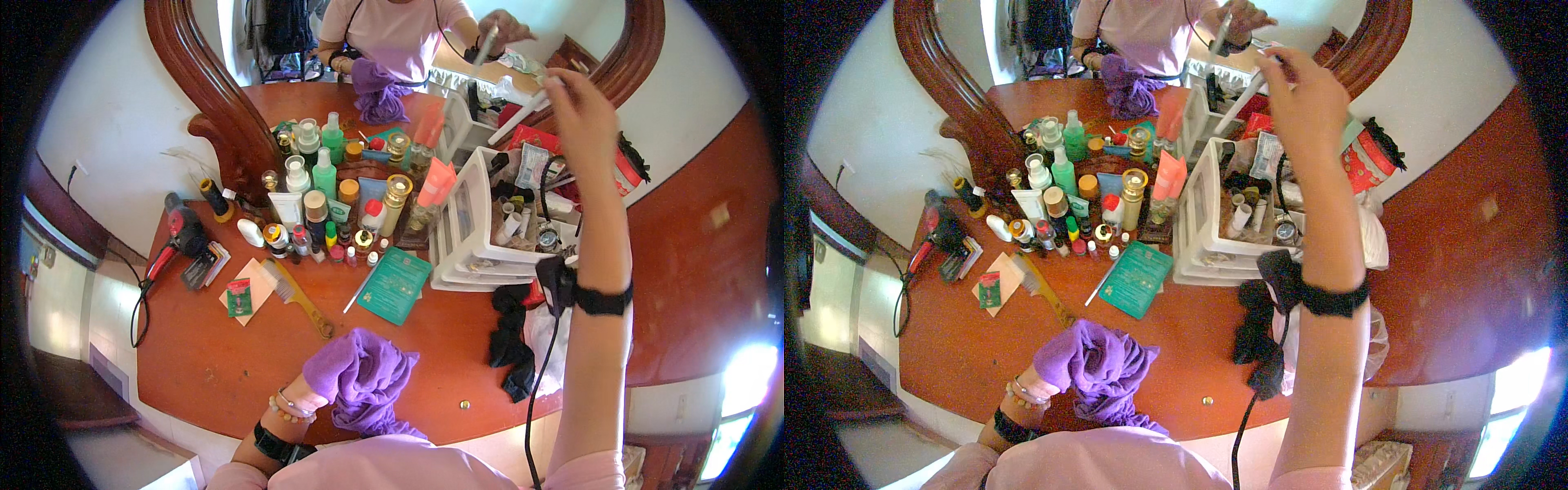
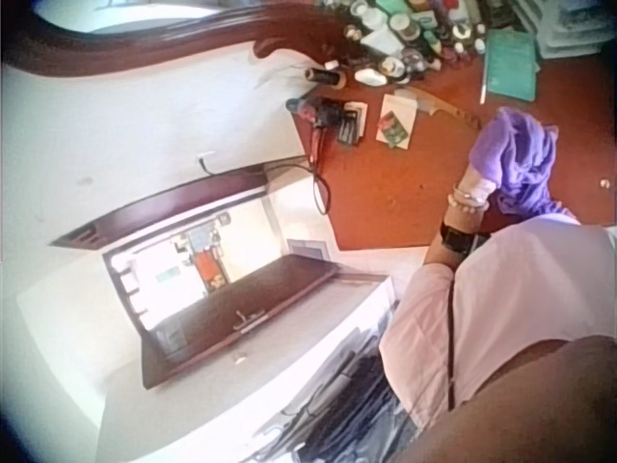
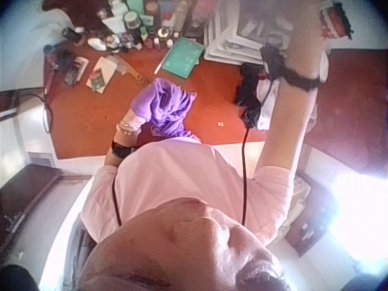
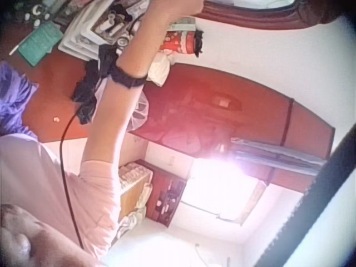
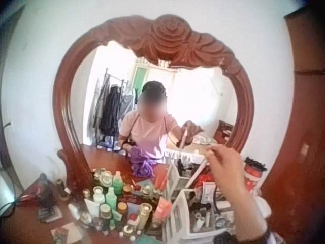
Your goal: The person wipes various cosmetic items and tools on a cluttered vanity table using a purple cloth. They clean a small white bottle, a beige compact, a green box, a yellow comb, a small round container, a black hair tie, a makeup brush, and a lipstick tube, placing each item back on the table after wiping.
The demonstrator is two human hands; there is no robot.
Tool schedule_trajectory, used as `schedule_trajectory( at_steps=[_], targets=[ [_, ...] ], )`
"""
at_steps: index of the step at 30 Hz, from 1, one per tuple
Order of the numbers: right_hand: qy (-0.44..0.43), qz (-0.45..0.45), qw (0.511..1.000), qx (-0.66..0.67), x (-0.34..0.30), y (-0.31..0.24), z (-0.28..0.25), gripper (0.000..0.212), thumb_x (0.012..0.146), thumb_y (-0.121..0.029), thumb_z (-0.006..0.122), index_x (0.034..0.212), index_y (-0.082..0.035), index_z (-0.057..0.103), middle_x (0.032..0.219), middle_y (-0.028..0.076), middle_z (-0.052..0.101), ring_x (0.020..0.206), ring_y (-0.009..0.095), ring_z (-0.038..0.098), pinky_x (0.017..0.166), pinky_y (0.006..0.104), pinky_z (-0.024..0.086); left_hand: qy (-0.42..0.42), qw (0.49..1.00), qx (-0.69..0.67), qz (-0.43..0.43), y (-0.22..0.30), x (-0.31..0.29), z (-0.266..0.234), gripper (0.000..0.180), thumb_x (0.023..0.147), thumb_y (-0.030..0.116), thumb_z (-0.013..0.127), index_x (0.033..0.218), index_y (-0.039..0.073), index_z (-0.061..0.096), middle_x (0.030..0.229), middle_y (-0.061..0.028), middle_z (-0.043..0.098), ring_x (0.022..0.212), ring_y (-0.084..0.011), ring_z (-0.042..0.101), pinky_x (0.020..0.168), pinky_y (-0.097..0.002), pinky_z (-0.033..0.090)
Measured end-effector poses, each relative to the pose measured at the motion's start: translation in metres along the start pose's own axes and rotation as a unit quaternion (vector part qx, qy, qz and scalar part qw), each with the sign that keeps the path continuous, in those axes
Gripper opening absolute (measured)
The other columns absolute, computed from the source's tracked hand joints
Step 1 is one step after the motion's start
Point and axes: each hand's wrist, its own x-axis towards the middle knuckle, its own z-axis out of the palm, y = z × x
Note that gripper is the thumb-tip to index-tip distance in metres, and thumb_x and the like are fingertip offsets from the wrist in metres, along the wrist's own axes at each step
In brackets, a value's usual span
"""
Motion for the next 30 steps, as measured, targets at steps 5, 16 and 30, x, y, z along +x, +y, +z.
schedule_trajectory(
  at_steps=[5, 16, 30],
  targets=[
    [-0.184, 0.09, 0.949, 0.241, -0.092, -0.044, -0.048, 0.022, 0.083, -0.019, 0.064, 0.101, -0.006, 0.066, 0.085, 0.005, 0.065, 0.077, 0.011, 0.056, 0.072, 0.028, 0.045, -0.093, 0.991, -0.095, 0.019, 0.036, 0.017, 0.037, 0.034, 0.083, 0.038, 0.056, 0.072, 0.006, 0.054, 0.065, -0.0018, 0.052, 0.061, -0.0112, 0.05, 0.061, -0.0223, 0.041],
    [-0.313, 0.209, 0.83, 0.411, -0.256, -0.127, -0.023, 0.012, 0.081, -0.007, 0.065, 0.091, -0.001, 0.063, 0.079, 0.007, 0.055, 0.072, 0.015, 0.052, 0.064, 0.025, 0.042, -0.028, 0.948, 0.308, 0.072, -0.015, 0.001, 0.037, 0.024, 0.085, 0.012, 0.048, 0.107, 0.005, 0.051, 0.098, -0.0138, 0.055, 0.091, -0.0263, 0.055, 0.077, -0.0343, 0.045],
    [-0.209, 0.336, 0.785, 0.476, -0.27, -0.09, -0.077, 0.014, 0.089, -0.014, 0.059, 0.089, -0.001, 0.061, 0.079, -0.002, 0.051, 0.067, 0.004, 0.041, 0.06, 0.0183, 0.033, -0.017, 0.244, 0.927, 0.286, -0.003, -0.021, 0.085, 0.025, 0.077, 0.008, 0.047, 0.097, -0.007, 0.052, 0.083, -0.0175, 0.055, 0.067, -0.0236, 0.058, 0.065, -0.0355, 0.049]
  ],
)
